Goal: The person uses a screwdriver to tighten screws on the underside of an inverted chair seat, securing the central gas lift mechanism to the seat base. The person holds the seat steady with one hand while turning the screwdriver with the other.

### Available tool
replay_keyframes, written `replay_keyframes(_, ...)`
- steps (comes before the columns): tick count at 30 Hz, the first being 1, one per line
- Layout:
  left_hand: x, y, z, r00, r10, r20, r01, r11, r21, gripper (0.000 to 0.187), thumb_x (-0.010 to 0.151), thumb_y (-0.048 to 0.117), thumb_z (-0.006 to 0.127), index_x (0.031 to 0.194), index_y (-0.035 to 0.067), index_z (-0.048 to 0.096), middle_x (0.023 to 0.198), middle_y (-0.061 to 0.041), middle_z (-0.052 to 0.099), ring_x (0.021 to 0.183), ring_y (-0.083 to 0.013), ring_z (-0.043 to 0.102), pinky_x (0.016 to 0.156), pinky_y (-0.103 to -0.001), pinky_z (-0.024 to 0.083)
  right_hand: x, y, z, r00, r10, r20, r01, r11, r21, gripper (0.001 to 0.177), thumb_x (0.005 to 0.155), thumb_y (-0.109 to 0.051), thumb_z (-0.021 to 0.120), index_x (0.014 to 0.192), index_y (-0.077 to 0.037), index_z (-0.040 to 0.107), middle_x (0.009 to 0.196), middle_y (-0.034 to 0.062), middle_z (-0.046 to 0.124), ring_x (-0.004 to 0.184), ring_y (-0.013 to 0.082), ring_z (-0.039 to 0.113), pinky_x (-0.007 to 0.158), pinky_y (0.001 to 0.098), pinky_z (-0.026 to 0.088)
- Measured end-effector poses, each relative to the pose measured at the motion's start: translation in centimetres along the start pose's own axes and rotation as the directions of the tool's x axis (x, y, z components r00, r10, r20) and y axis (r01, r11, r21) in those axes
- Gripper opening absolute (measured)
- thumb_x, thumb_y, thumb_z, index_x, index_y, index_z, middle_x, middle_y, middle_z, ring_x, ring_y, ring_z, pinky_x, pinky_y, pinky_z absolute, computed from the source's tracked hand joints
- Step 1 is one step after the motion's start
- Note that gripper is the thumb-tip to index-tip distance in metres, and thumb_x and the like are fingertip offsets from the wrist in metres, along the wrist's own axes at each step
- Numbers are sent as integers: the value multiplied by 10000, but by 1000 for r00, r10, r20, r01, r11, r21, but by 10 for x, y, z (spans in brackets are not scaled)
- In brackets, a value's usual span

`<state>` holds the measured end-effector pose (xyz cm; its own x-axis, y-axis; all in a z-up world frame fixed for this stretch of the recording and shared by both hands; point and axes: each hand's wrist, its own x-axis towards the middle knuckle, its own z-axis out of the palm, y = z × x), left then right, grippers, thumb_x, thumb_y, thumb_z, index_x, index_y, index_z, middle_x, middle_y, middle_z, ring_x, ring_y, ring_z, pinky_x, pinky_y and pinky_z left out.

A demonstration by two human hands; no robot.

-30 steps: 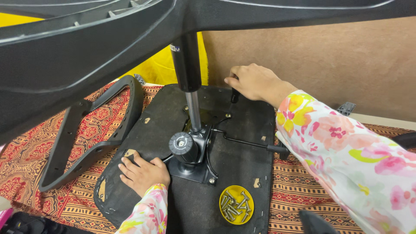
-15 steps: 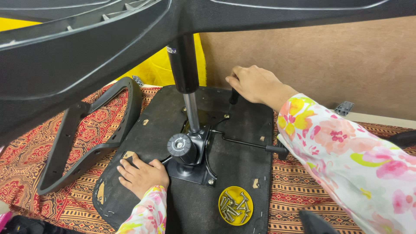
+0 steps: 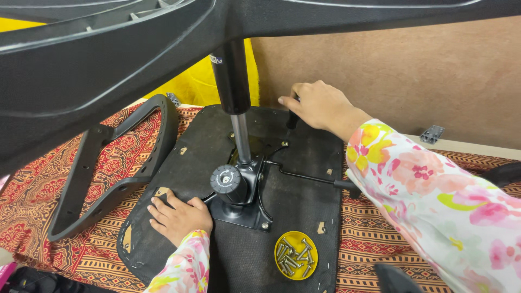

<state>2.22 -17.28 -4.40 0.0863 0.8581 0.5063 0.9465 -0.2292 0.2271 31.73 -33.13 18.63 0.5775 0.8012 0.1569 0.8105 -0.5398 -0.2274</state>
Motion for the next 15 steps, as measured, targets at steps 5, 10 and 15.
replay_keyframes(5, 0, 1, -2, 1000, 2, 9, -2, 1000, -8, 645, 874, 325, 544, 1444, 22, 550, 1586, -266, 427, 1507, -422, 344, 1200, -569, 258, 5, 5, 8, 931, -276, -238, 291, 956, 29, 390, 942, -310, 540, 1153, -11, 674, 1174, 297, 650, 1142, 484, 601, 941, 566, 453)
replay_keyframes(10, 1, 1, -1, 1000, -3, 2, 3, 1000, -18, 647, 865, 325, 545, 1440, 29, 546, 1582, -267, 424, 1499, -422, 341, 1197, -567, 253, -3, -1, 7, 979, -173, -109, 184, 978, 99, 391, 1029, -302, 439, 1262, -38, 611, 1104, 231, 719, 1104, 426, 653, 984, 529, 483)
replay_keyframes(15, 0, 1, 0, 1000, -1, -14, 1, 1000, -10, 649, 868, 327, 548, 1444, 30, 544, 1584, -264, 425, 1499, -423, 340, 1197, -565, 253, -8, -1, -3, 998, 64, 12, -63, 994, -95, 455, 1123, -411, 412, 1234, -47, 661, 1157, 242, 719, 1158, 418, 671, 1041, 510, 511)
